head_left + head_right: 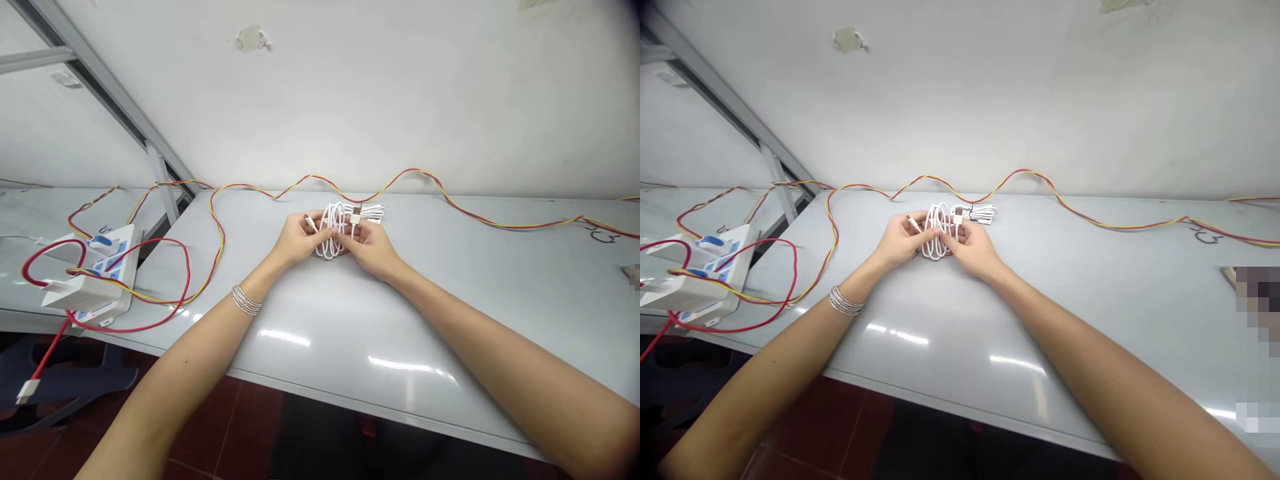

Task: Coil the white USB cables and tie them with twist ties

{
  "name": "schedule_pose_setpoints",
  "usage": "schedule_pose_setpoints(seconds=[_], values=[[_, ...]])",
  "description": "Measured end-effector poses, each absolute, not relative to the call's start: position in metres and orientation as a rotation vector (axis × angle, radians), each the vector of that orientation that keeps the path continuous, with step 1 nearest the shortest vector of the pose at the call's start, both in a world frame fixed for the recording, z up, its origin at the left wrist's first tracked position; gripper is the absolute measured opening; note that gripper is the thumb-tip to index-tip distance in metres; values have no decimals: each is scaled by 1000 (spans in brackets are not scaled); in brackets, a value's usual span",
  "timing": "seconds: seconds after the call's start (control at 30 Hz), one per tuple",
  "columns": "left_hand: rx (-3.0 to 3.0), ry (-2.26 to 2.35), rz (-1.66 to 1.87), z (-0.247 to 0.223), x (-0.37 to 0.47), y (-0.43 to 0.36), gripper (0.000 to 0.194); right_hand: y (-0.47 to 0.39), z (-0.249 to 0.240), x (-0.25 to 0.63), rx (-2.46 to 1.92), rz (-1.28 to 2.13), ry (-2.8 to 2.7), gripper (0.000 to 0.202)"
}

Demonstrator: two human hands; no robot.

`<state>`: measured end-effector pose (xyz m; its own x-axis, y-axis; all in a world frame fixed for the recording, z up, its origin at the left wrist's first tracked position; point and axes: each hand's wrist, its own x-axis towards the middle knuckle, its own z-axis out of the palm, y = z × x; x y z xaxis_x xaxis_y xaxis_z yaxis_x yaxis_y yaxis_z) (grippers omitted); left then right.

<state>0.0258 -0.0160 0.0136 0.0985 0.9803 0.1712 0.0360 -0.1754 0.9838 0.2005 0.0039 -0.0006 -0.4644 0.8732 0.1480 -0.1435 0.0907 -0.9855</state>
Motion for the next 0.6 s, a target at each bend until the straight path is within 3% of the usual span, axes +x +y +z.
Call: schedule_pose_setpoints(seconds=[0.6], values=[[1459,1111,1213,18,27,-19,53,5,-3,203,-756,1437,-1666,37]])
